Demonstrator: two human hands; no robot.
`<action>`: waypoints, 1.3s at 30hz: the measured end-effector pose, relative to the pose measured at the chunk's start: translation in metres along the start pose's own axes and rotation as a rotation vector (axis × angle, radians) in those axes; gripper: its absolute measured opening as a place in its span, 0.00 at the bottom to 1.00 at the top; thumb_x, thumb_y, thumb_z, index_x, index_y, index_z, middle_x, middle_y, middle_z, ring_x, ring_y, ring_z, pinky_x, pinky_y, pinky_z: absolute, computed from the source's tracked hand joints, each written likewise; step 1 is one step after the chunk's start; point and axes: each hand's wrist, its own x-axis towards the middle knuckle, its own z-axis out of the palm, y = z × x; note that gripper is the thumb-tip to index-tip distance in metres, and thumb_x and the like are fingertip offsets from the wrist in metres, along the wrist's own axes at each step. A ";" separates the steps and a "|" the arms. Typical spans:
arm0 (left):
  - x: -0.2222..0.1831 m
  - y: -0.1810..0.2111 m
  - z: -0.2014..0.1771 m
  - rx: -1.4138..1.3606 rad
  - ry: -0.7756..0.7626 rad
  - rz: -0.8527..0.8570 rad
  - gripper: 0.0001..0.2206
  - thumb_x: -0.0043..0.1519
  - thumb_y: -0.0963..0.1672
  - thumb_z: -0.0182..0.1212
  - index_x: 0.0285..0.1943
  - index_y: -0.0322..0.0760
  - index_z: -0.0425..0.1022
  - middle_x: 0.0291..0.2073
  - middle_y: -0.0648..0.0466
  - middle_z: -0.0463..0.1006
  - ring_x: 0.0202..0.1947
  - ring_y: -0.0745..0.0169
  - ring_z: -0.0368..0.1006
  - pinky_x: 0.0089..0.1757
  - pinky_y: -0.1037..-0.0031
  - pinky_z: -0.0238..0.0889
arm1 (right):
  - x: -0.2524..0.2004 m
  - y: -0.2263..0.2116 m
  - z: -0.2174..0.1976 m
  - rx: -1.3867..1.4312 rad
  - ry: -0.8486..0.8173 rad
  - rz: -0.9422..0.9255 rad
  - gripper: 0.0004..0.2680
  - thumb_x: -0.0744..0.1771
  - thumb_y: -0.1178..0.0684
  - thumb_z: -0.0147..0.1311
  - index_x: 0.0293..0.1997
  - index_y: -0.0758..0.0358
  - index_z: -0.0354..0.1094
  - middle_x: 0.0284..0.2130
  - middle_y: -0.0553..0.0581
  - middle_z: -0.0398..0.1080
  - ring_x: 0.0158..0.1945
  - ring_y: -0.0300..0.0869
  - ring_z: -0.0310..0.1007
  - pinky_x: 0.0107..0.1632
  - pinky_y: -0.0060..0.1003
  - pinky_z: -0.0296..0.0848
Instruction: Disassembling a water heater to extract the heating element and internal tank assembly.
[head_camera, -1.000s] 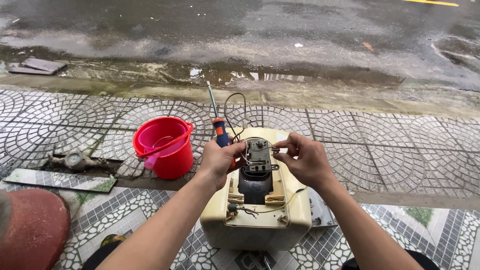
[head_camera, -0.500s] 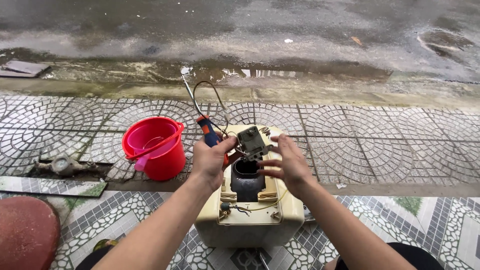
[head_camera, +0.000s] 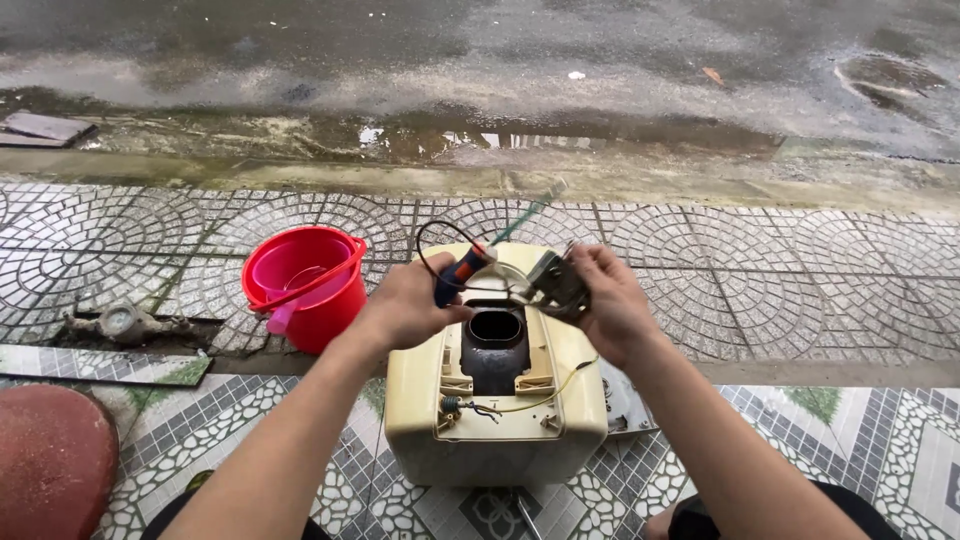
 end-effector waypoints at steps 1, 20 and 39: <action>0.000 -0.001 -0.003 0.161 0.000 0.013 0.17 0.50 0.48 0.76 0.46 0.46 0.77 0.37 0.55 0.86 0.49 0.45 0.80 0.51 0.57 0.72 | -0.001 -0.005 -0.003 0.012 0.002 -0.031 0.09 0.71 0.44 0.51 0.48 0.56 0.64 0.41 0.62 0.74 0.46 0.54 0.79 0.48 0.62 0.80; 0.001 -0.009 -0.015 0.551 0.025 0.037 0.15 0.60 0.49 0.65 0.55 0.64 0.73 0.45 0.58 0.80 0.52 0.47 0.77 0.53 0.55 0.73 | -0.013 -0.017 0.001 -0.157 -0.028 -0.144 0.10 0.68 0.51 0.59 0.50 0.65 0.67 0.34 0.57 0.69 0.39 0.44 0.78 0.42 0.51 0.83; -0.020 0.009 -0.023 0.243 -0.106 0.126 0.21 0.55 0.54 0.71 0.54 0.47 0.77 0.42 0.43 0.83 0.50 0.39 0.78 0.51 0.54 0.70 | -0.019 -0.022 -0.001 -0.426 -0.151 -0.249 0.12 0.64 0.55 0.67 0.49 0.67 0.73 0.32 0.55 0.70 0.38 0.39 0.78 0.42 0.36 0.82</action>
